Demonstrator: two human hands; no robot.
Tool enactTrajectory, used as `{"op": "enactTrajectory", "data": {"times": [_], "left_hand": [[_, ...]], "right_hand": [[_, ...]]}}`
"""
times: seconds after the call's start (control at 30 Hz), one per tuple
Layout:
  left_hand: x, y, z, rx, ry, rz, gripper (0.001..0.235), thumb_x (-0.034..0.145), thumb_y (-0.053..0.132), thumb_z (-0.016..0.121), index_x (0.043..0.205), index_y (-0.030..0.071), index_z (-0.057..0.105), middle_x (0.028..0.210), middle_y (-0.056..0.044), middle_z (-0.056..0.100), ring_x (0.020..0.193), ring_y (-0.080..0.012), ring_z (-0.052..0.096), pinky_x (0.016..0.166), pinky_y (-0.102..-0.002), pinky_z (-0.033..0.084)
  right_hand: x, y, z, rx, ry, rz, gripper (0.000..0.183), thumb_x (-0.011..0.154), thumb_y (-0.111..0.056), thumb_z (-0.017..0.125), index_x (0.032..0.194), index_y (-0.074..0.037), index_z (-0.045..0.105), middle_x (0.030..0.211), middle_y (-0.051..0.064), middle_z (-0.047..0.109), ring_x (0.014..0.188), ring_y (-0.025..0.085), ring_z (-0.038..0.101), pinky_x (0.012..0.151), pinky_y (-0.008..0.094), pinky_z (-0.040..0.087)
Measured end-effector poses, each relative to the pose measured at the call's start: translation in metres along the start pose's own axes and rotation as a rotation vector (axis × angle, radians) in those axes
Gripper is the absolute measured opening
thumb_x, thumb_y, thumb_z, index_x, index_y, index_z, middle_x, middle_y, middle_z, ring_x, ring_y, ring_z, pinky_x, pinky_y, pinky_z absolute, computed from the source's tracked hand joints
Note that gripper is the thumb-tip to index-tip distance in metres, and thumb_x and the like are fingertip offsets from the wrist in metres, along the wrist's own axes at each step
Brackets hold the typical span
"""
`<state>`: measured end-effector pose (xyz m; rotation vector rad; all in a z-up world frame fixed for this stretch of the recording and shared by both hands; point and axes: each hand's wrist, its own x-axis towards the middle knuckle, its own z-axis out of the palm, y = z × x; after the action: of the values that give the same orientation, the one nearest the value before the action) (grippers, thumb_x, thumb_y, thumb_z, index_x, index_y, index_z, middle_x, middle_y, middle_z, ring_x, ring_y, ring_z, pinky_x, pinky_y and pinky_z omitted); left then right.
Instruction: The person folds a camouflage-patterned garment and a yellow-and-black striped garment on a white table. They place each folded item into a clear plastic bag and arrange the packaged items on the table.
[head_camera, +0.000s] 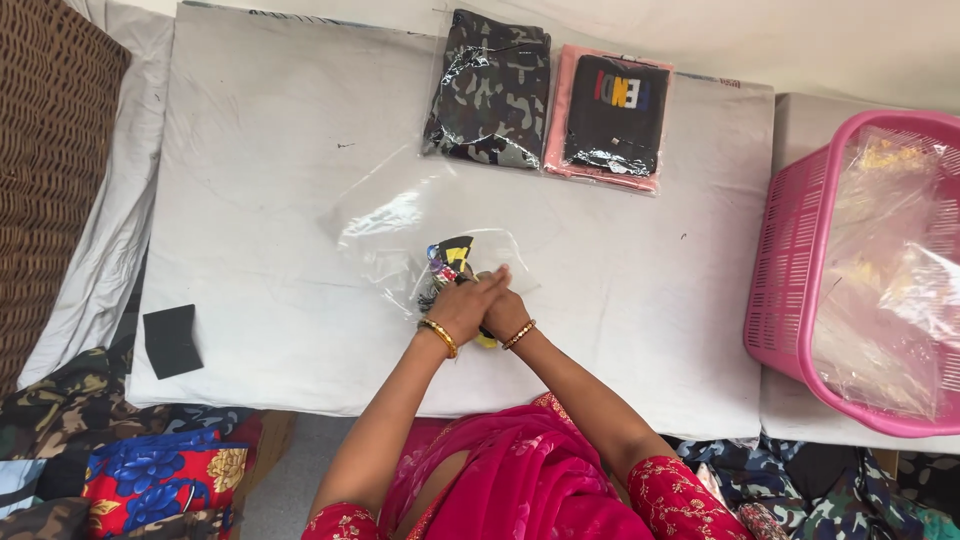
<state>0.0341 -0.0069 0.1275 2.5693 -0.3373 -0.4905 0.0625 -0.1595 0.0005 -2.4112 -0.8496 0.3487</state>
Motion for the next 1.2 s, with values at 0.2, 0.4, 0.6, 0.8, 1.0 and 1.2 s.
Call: {"op": "enactTrajectory", "data": {"times": [0.2,0.4,0.6,0.8,1.0,1.2], "left_hand": [[-0.007,0.032,0.031,-0.011,0.051,0.236,0.090,0.067,-0.011,0.067,0.150,0.018,0.046,0.162,0.008,0.037,0.119,-0.0244,0.062,0.089,-0.044,0.051],[-0.015,0.047,0.000,0.073,0.040,0.083,0.074,0.083,-0.006,0.062,0.149,0.023,0.050,0.161,0.008,0.040,0.111,-0.0176,0.063,0.085,-0.043,0.049],[-0.011,0.032,0.029,0.020,0.126,0.107,0.058,0.085,-0.001,0.065,0.137,0.026,0.061,0.146,0.005,0.053,0.108,-0.0169,0.062,0.087,-0.042,0.044],[-0.036,0.024,0.045,0.073,0.467,0.096,0.064,0.082,-0.001,0.065,0.141,0.023,0.061,0.154,-0.005,0.048,0.110,-0.0210,0.056,0.103,-0.044,0.039],[-0.068,0.022,0.072,0.032,0.585,-0.066,0.071,0.076,0.003,0.065,0.145,0.020,0.056,0.149,-0.011,0.046,0.126,-0.0274,0.049,0.113,-0.056,0.029],[-0.090,0.000,0.128,-0.292,0.730,-0.466,0.078,0.077,0.011,0.071,0.150,0.018,0.044,0.144,-0.015,0.042,0.129,-0.0342,0.042,0.112,-0.056,0.026]], "right_hand": [[0.013,-0.013,-0.012,0.143,-0.033,-0.028,0.093,0.082,-0.022,0.066,0.160,-0.012,0.017,0.135,0.014,0.059,0.102,0.036,0.060,0.085,0.041,0.055],[0.030,-0.060,-0.071,0.182,-0.103,0.440,0.094,0.085,-0.032,0.069,0.164,-0.020,0.021,0.121,0.017,0.057,0.097,0.030,0.065,0.080,0.042,0.057],[0.013,-0.005,-0.021,0.211,0.108,0.396,0.095,0.083,-0.032,0.073,0.164,-0.019,0.026,0.120,0.018,0.061,0.105,0.034,0.065,0.086,0.044,0.054],[0.015,-0.044,-0.052,0.414,0.113,0.479,0.081,0.092,-0.030,0.064,0.166,-0.020,0.030,0.132,0.017,0.056,0.113,0.035,0.065,0.096,0.042,0.055],[-0.010,-0.051,-0.037,-0.286,0.282,0.029,0.073,0.077,-0.027,0.076,0.145,-0.015,0.052,0.151,0.020,0.042,0.134,0.039,0.046,0.106,0.054,0.040],[-0.014,-0.046,-0.014,-0.371,0.194,-0.179,0.058,0.076,-0.016,0.075,0.133,-0.013,0.063,0.152,0.013,0.050,0.140,0.033,0.047,0.118,0.055,0.033]]}}
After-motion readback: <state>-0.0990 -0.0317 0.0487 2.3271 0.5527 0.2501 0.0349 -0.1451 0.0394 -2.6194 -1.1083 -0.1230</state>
